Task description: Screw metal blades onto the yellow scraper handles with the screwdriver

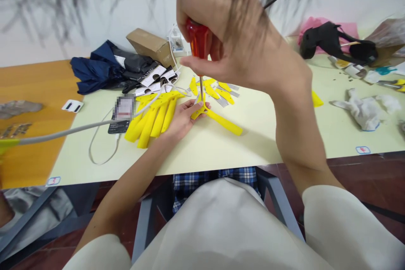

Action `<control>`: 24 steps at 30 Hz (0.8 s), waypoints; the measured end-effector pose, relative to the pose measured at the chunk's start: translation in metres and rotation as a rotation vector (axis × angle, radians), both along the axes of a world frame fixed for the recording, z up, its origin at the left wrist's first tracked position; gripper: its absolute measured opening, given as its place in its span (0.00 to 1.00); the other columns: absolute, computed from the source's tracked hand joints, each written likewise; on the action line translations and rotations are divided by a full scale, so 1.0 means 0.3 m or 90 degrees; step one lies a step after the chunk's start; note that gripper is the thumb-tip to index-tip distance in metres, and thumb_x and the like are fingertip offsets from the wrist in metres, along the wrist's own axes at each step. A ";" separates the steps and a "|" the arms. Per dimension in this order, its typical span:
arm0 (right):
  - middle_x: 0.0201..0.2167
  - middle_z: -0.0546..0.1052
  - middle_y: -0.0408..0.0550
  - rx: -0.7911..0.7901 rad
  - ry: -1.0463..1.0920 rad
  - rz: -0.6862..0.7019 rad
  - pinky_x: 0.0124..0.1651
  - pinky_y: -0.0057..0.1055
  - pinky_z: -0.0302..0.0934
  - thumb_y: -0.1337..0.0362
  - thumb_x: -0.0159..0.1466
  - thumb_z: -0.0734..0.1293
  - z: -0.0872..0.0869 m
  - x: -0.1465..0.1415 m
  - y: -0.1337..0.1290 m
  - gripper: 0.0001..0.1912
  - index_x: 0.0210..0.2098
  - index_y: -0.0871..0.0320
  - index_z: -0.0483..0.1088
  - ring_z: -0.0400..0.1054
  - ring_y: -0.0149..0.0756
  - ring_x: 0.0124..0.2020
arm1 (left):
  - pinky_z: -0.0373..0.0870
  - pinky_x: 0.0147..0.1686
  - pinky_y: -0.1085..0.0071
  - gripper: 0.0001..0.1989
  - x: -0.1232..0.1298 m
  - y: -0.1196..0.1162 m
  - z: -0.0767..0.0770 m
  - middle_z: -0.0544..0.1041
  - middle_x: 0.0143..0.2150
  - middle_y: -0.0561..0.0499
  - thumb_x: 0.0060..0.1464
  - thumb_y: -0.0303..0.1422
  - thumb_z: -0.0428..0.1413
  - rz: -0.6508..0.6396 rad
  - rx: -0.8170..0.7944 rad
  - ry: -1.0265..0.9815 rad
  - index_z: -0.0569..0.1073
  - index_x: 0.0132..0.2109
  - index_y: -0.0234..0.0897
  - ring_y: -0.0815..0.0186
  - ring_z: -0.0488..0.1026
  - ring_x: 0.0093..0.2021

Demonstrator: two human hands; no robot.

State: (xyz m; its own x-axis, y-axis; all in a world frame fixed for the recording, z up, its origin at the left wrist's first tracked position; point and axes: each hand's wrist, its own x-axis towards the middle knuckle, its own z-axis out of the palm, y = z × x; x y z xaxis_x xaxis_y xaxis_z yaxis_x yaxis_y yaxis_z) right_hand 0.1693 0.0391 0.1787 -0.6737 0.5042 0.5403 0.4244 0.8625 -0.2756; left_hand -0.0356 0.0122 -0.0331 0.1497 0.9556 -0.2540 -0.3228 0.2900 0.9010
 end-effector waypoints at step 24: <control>0.46 0.83 0.40 -0.111 0.064 0.032 0.45 0.35 0.75 0.65 0.69 0.72 0.016 0.037 -0.046 0.17 0.53 0.45 0.66 0.77 0.41 0.42 | 0.83 0.42 0.70 0.16 -0.017 0.015 -0.001 0.88 0.54 0.43 0.58 0.42 0.76 0.024 0.081 -0.002 0.83 0.45 0.39 0.56 0.86 0.56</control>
